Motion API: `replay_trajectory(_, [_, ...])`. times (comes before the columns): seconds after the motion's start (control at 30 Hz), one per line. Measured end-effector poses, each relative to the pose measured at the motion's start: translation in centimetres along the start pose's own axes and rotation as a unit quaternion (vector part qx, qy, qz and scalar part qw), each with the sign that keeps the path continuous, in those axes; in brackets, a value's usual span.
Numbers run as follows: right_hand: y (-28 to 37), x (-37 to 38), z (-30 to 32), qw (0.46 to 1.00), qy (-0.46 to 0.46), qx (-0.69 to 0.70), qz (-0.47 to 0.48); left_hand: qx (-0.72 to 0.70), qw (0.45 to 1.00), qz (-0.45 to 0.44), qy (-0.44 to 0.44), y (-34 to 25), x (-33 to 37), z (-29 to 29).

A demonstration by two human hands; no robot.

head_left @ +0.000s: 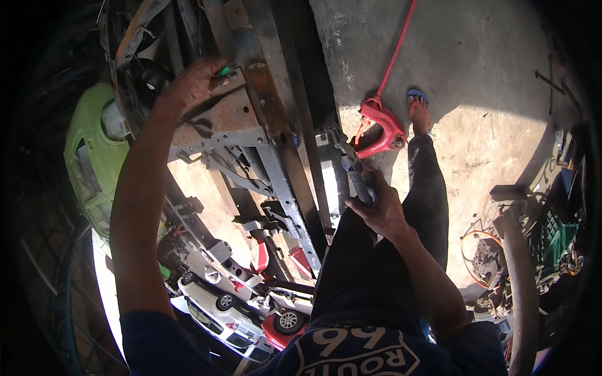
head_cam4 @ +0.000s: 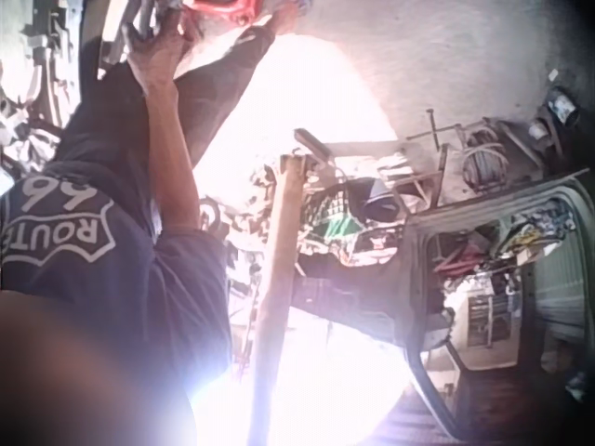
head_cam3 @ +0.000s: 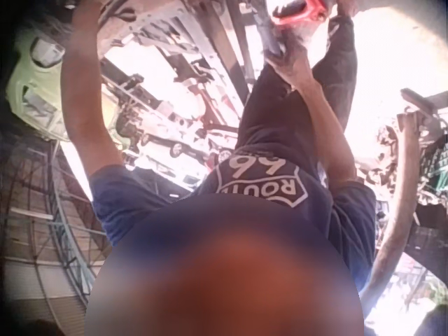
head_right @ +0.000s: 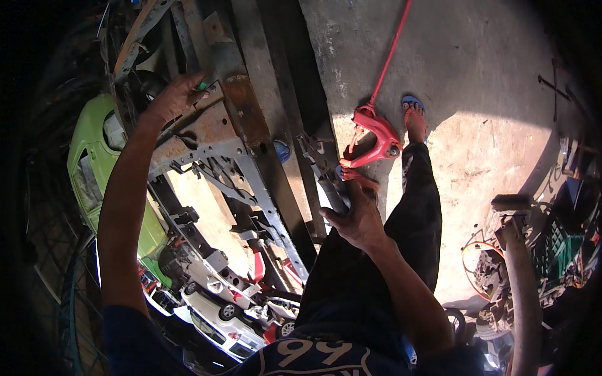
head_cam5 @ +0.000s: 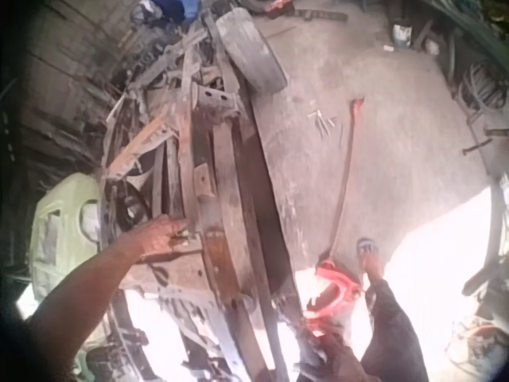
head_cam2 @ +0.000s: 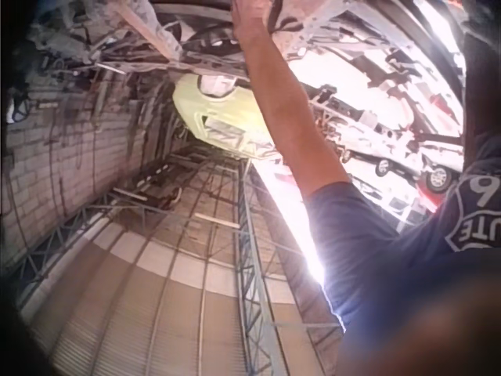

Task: The person retrieves a screwdriver and pliers from a workbench, walks to a stripped vehicle chassis, and uses the pliers to pull and remove a cable or wire from the frame. The person then uses the screwdriver to pry and adjust components on the chassis.

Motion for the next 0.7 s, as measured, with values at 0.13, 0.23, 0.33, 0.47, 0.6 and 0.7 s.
replay_trajectory(0.13, [3.0,3.5,-3.7,0.996,-0.065,0.014,0.065,-0.018,1.0,-0.001,0.014,0.7,0.0,-0.7])
replay_trajectory(0.23, [6.4,6.7,-7.0,0.972,-0.123,0.129,0.153,-0.005,0.997,0.016,-0.069,1.1,-0.2,0.3])
replay_trajectory(0.33, [9.2,9.0,-9.5,0.953,-0.155,0.172,0.196,-0.032,0.995,0.005,-0.099,1.2,-0.9,0.7])
replay_trajectory(0.47, [10.9,10.3,-11.7,0.95,-0.162,0.187,0.192,-0.026,0.998,0.041,-0.041,1.7,-1.4,0.7])
replay_trajectory(0.6, [11.3,12.1,-13.5,0.967,-0.149,0.161,0.129,-0.148,0.978,0.099,-0.11,2.1,-1.6,0.6])
replay_trajectory(0.7, [12.1,13.5,-14.5,0.957,-0.168,0.18,0.153,-0.143,0.98,0.074,-0.115,1.6,-1.6,0.4])
Point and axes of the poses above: each hand's wrist, its own x-axis towards the middle knuckle, its own z-axis out of the back of the hand, y = z × x, the point moved 3 cm from there along x, towards the middle knuckle, and after that the axes turned 2 degrees about -y, right-handed, at the moved point
